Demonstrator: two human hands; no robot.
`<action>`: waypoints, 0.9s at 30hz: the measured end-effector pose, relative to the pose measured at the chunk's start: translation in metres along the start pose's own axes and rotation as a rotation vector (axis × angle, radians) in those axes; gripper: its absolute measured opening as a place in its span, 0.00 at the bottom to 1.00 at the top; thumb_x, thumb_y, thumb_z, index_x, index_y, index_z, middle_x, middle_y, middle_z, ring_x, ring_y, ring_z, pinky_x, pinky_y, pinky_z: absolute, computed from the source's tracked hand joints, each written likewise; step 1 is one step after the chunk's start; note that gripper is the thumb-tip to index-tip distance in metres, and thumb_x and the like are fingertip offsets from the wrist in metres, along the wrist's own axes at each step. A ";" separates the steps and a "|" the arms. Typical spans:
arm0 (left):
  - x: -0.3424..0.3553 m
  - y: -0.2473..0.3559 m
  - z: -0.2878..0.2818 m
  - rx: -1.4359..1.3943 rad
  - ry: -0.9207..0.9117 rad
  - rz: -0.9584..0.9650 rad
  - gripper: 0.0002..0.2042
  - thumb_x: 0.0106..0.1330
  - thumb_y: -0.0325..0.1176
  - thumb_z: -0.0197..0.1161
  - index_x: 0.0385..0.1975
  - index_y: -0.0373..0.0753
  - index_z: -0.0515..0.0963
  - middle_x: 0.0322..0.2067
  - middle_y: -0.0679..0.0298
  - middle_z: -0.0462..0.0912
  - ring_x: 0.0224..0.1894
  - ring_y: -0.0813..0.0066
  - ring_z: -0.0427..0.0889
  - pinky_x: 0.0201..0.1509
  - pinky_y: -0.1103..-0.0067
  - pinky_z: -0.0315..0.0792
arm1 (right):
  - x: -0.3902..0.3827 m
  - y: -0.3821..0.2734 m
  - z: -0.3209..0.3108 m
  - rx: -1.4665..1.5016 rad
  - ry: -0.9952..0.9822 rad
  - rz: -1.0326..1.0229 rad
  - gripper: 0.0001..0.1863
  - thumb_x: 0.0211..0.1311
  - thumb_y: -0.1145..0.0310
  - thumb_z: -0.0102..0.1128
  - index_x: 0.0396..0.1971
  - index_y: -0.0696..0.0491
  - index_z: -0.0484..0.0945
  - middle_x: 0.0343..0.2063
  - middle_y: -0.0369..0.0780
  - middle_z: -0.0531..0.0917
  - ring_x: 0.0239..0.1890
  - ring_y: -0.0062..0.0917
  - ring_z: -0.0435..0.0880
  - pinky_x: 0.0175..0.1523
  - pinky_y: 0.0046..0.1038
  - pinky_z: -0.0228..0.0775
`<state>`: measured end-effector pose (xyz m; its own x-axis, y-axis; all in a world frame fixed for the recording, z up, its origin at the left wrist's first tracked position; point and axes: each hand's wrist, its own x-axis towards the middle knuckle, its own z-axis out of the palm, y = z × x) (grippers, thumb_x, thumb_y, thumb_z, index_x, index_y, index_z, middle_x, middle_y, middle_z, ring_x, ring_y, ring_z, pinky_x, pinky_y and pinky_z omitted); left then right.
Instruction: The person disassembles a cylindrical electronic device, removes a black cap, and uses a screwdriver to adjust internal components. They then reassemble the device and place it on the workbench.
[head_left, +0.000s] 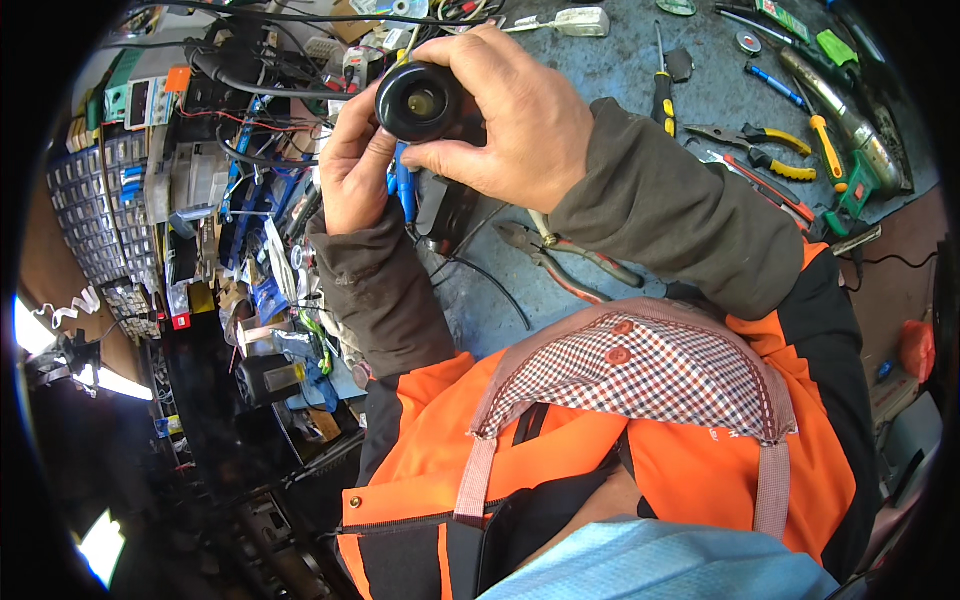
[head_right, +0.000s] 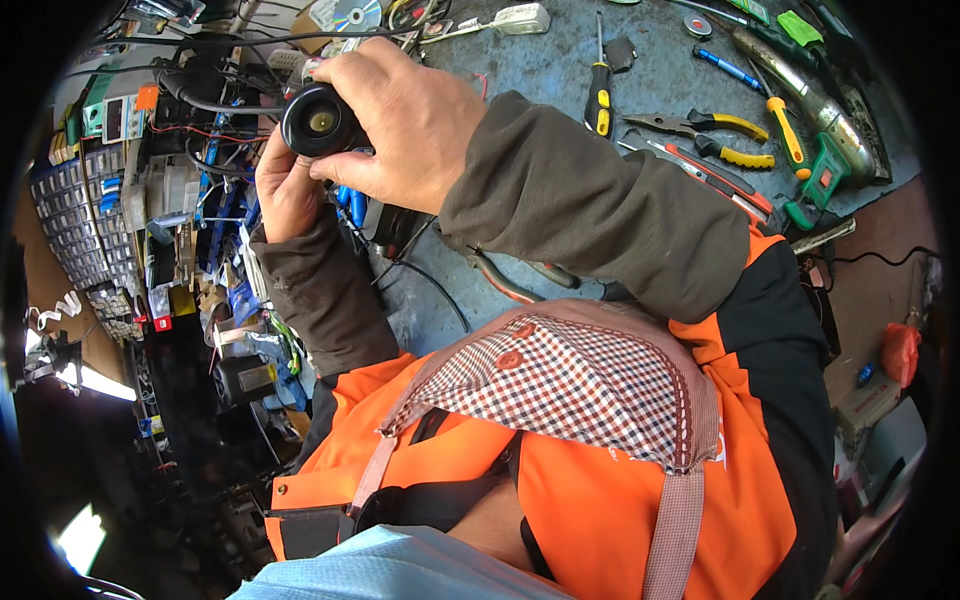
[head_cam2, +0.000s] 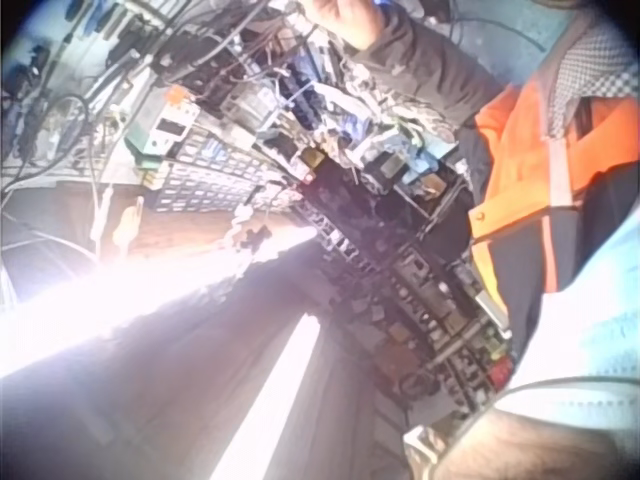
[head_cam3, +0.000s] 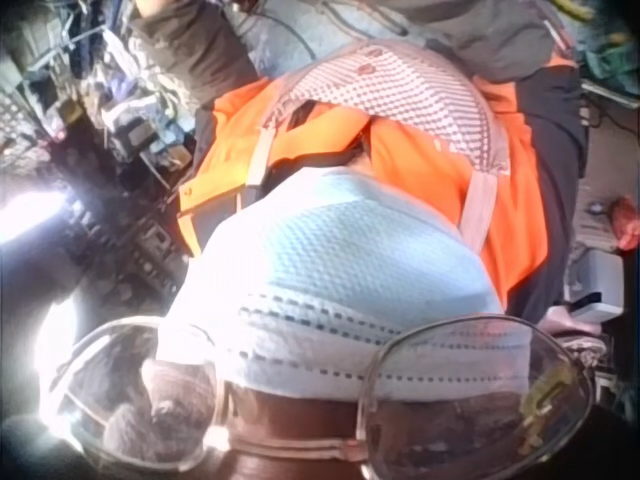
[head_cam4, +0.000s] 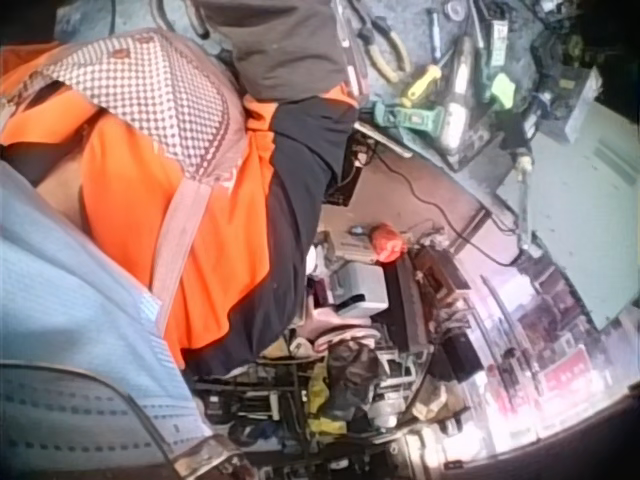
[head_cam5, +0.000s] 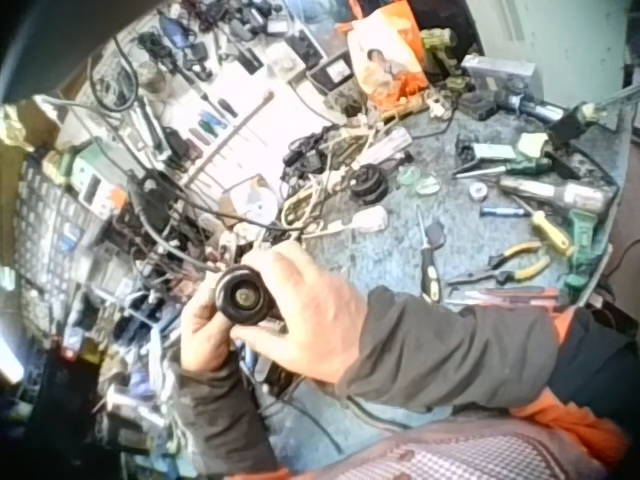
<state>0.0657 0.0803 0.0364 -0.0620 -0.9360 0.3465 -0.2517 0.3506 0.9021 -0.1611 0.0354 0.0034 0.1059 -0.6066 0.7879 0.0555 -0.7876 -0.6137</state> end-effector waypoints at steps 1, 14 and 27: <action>-0.002 0.001 0.002 -0.007 0.025 0.006 0.20 0.75 0.24 0.63 0.65 0.30 0.76 0.59 0.57 0.82 0.61 0.70 0.79 0.68 0.72 0.71 | 0.000 0.001 0.000 0.014 -0.006 -0.004 0.37 0.50 0.62 0.84 0.60 0.53 0.76 0.46 0.43 0.80 0.44 0.37 0.87 0.47 0.33 0.83; -0.004 0.012 0.004 0.243 0.133 -0.020 0.13 0.76 0.30 0.65 0.55 0.32 0.84 0.46 0.65 0.86 0.48 0.80 0.80 0.56 0.82 0.70 | 0.011 0.009 -0.028 0.210 -0.096 0.145 0.32 0.58 0.70 0.76 0.61 0.59 0.72 0.44 0.43 0.84 0.43 0.25 0.87 0.48 0.27 0.82; -0.017 -0.012 0.041 -0.371 0.280 -0.065 0.25 0.63 0.22 0.76 0.60 0.27 0.78 0.54 0.56 0.85 0.53 0.72 0.85 0.61 0.76 0.78 | 0.005 0.006 -0.019 0.174 -0.024 0.148 0.33 0.50 0.65 0.82 0.54 0.57 0.76 0.42 0.42 0.83 0.39 0.28 0.88 0.40 0.28 0.83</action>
<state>0.0305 0.0910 0.0094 0.2187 -0.9298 0.2961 0.1188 0.3266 0.9377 -0.1792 0.0255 0.0049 0.1487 -0.7095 0.6889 0.2082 -0.6585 -0.7232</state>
